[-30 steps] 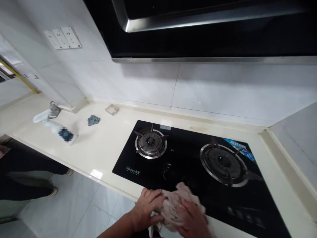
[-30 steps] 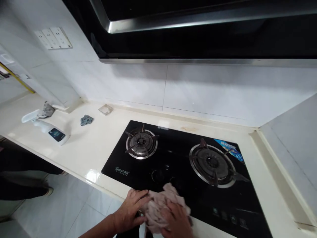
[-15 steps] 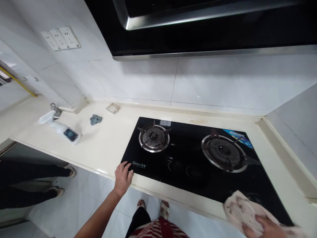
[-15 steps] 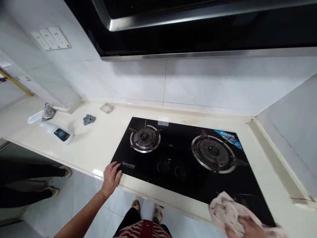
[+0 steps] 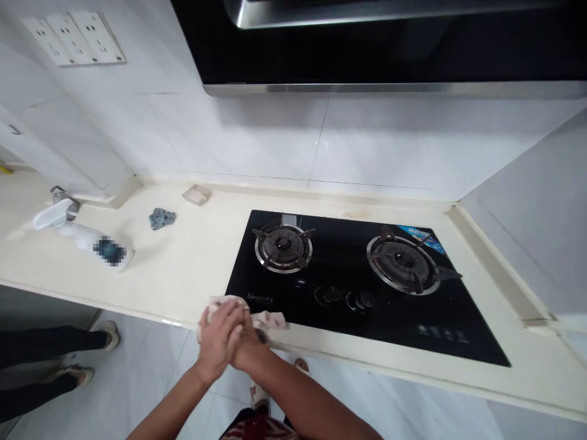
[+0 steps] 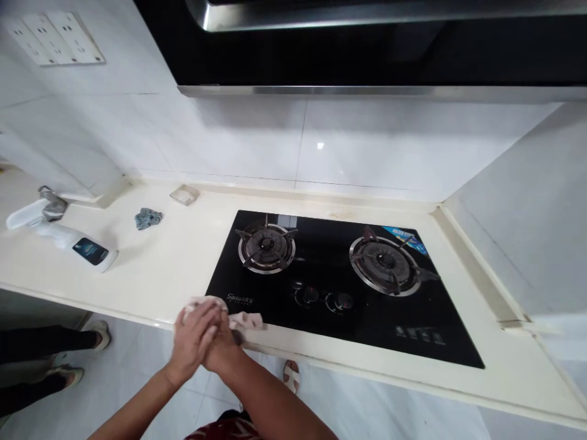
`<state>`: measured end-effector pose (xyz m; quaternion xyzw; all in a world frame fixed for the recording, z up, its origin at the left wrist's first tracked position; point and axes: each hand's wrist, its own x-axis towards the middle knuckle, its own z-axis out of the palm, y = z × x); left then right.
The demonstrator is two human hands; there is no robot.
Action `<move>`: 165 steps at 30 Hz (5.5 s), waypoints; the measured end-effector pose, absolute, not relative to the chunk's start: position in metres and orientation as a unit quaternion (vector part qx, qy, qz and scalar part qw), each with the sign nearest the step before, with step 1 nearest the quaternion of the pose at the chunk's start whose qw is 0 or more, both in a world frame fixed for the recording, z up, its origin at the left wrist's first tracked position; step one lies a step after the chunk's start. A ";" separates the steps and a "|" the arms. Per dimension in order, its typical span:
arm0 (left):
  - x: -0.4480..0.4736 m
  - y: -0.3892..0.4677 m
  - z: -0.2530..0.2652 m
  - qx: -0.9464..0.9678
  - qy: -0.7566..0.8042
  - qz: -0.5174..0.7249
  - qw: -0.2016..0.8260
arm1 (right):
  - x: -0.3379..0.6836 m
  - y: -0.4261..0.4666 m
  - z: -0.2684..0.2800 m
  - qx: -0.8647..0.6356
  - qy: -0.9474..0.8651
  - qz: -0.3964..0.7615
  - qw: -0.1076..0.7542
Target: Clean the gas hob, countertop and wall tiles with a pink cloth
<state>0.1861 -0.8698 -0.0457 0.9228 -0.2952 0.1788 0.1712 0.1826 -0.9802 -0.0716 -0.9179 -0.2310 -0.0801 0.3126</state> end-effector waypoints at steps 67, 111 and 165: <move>0.217 -0.918 -0.031 0.871 -0.458 0.126 0.121 | 0.141 -1.172 -0.054 -0.902 -0.086 -0.126 0.403; 0.147 -0.974 -0.059 0.860 -0.468 0.138 0.148 | 0.080 -1.146 -0.108 -0.970 -0.088 -0.153 0.167; 0.169 -0.884 -0.057 0.879 -0.438 0.176 0.068 | 0.131 -1.072 -0.087 -0.958 -0.215 -0.112 0.155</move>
